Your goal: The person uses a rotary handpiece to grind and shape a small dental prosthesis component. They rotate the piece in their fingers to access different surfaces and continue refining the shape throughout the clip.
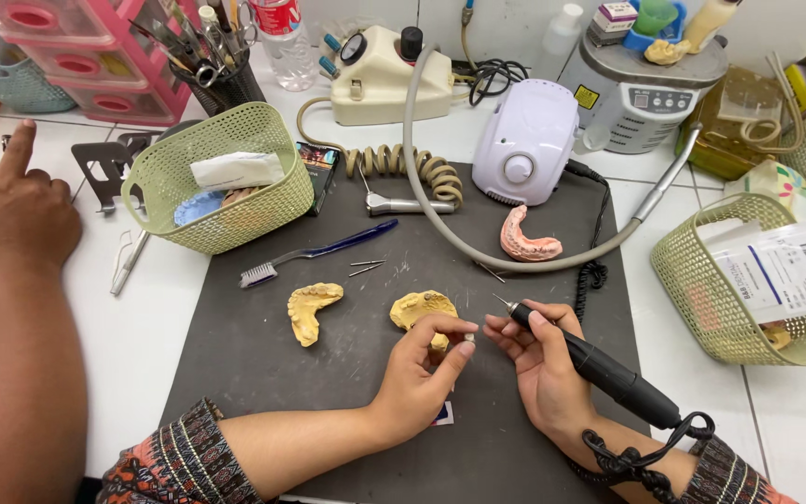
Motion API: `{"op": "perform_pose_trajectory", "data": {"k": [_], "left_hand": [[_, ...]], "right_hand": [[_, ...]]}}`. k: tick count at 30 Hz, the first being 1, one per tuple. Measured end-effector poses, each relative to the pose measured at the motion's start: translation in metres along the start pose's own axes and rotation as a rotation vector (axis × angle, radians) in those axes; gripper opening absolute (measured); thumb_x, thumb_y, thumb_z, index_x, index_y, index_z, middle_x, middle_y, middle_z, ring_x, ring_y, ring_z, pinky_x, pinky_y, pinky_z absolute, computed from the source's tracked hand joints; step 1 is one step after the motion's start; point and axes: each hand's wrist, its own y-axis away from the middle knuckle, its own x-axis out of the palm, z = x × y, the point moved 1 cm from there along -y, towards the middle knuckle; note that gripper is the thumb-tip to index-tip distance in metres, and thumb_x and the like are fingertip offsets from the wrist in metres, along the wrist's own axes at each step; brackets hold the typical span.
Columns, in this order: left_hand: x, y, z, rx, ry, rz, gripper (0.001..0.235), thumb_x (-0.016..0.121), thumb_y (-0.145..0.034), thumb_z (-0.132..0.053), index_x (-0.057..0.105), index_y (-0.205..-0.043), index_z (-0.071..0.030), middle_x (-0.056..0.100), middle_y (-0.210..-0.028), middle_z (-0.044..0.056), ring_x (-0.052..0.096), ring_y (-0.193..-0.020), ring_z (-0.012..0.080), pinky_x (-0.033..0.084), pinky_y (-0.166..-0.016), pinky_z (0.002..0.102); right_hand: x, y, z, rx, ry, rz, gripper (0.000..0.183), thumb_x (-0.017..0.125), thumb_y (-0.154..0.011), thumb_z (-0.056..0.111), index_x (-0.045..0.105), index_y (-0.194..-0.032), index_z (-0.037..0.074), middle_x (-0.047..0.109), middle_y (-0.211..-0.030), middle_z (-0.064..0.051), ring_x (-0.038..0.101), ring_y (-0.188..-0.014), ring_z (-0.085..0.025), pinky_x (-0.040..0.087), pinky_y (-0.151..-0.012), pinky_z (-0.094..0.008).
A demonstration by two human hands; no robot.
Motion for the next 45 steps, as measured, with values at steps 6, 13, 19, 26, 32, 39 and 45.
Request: {"op": "perform_pose_trajectory", "data": {"k": [6,13,19,26,32,39,45], "left_hand": [[-0.003,0.004,0.013,-0.042,0.019,0.001,0.021,0.065,-0.100,-0.008,0.065,-0.121,-0.006,0.062,-0.100,0.001,0.055,-0.070,0.0037,0.048,-0.057,0.019],[-0.010,0.001,0.029,-0.083,0.033,-0.052,0.026,0.065,-0.096,-0.005,0.065,-0.122,-0.005,0.061,-0.097,0.003,0.054,-0.061,0.0054,0.045,-0.053,0.019],[-0.014,-0.005,0.036,-0.116,0.041,-0.055,0.027,0.063,-0.095,-0.004,0.064,-0.122,-0.002,0.065,-0.101,0.006,0.056,-0.062,0.0071,0.047,-0.052,0.021],[-0.021,-0.007,0.045,-0.051,-0.008,-0.070,0.028,0.062,-0.096,-0.005,0.066,-0.123,-0.002,0.070,-0.105,0.011,0.058,-0.061,0.0083,0.048,-0.052,0.021],[-0.022,-0.017,0.061,0.000,-0.021,-0.119,0.027,0.060,-0.095,0.000,0.067,-0.121,0.001,0.072,-0.102,0.016,0.068,-0.076,0.0116,0.049,-0.049,0.023],[-0.023,-0.019,0.065,0.011,-0.101,-0.176,0.026,0.061,-0.096,0.001,0.068,-0.121,0.001,0.072,-0.104,0.015,0.068,-0.077,0.0119,0.048,-0.051,0.023],[-0.005,-0.019,0.037,0.055,-0.011,-0.145,0.027,0.061,-0.096,0.001,0.068,-0.122,0.000,0.073,-0.105,0.013,0.061,-0.068,0.0095,0.048,-0.054,0.021]], "right_hand": [[0.002,-0.002,-0.001,0.041,-0.001,-0.014,0.015,0.049,-0.103,0.011,0.052,-0.115,0.003,0.063,-0.095,-0.012,0.069,-0.107,-0.030,0.057,-0.099,-0.047],[0.007,-0.001,-0.004,0.019,-0.036,0.027,0.014,0.051,-0.104,0.011,0.053,-0.115,0.002,0.065,-0.097,-0.012,0.070,-0.108,-0.028,0.059,-0.096,-0.044],[0.013,0.003,0.001,0.041,0.034,0.035,0.018,0.052,-0.102,0.012,0.053,-0.118,0.003,0.065,-0.098,-0.012,0.071,-0.108,-0.027,0.059,-0.094,-0.041],[0.014,0.015,0.010,-0.069,0.225,0.147,0.020,0.055,-0.103,0.013,0.052,-0.120,0.003,0.072,-0.113,-0.018,0.070,-0.105,-0.021,0.058,-0.096,-0.037],[0.020,0.022,0.014,-0.104,0.222,0.185,0.020,0.057,-0.105,0.012,0.051,-0.121,0.003,0.072,-0.116,-0.019,0.068,-0.106,-0.017,0.056,-0.099,-0.035],[0.021,0.019,0.019,-0.077,0.178,0.135,0.020,0.055,-0.104,0.014,0.051,-0.120,0.004,0.071,-0.114,-0.019,0.070,-0.102,-0.019,0.057,-0.096,-0.035],[0.019,0.019,0.020,-0.138,0.214,0.138,0.020,0.055,-0.103,0.013,0.052,-0.121,0.003,0.072,-0.116,-0.020,0.069,-0.102,-0.021,0.057,-0.095,-0.036]]}}
